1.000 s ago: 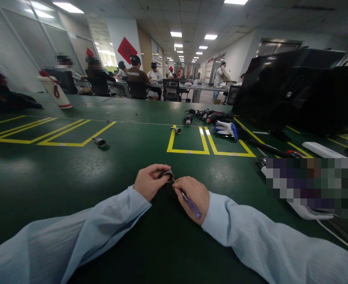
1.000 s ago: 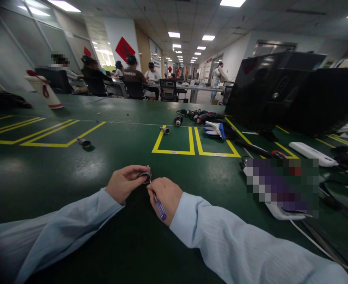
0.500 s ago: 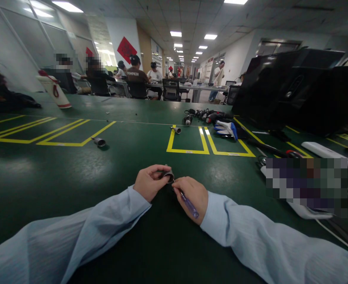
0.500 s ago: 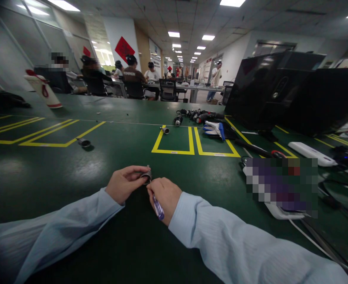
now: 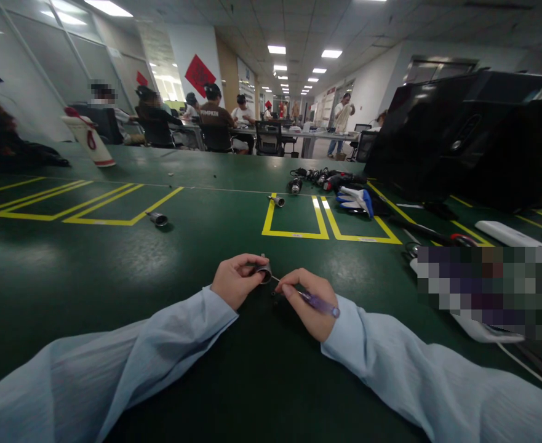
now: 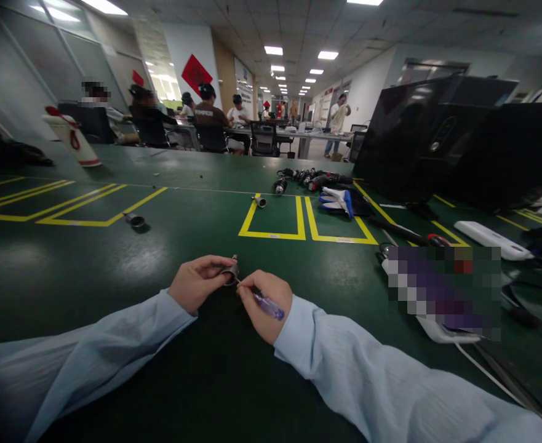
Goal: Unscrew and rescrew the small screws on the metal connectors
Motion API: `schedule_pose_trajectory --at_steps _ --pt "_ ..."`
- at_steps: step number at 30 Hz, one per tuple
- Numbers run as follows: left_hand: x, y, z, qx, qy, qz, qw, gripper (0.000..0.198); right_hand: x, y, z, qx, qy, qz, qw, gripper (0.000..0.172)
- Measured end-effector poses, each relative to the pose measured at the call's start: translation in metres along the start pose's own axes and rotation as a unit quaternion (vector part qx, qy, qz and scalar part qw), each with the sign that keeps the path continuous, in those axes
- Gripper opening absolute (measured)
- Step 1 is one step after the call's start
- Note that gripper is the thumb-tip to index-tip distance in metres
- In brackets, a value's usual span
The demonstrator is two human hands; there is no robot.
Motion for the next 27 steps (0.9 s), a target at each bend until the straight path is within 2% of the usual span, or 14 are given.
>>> schedule_pose_trajectory --at_steps 5,10,20,27 --pt "-0.001 0.002 0.002 0.006 -0.004 0.002 1.0 0.025 0.0 -0.01 0.005 0.128 -0.026 0.169 0.977 0.011" --pt "-0.003 0.004 0.003 0.004 0.007 0.022 1.0 0.025 0.003 -0.013 0.009 0.188 -0.014 0.253 0.949 0.01" --pt "-0.003 -0.002 0.002 -0.018 0.019 -0.024 0.999 0.029 0.008 -0.013 0.01 0.203 0.01 0.24 0.949 0.009" --pt "-0.004 0.001 0.003 -0.007 0.035 -0.032 0.999 0.03 0.005 -0.016 0.005 0.191 0.048 0.157 0.968 0.014"
Point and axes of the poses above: each hand's wrist, its own z-axis towards the middle knuckle, its own x-axis out of the palm, y = z × x, the point moved 1 cm from there along z, towards the middle knuckle, and after that the axes turned 5 degrees about -x, right-handed, at the moved point
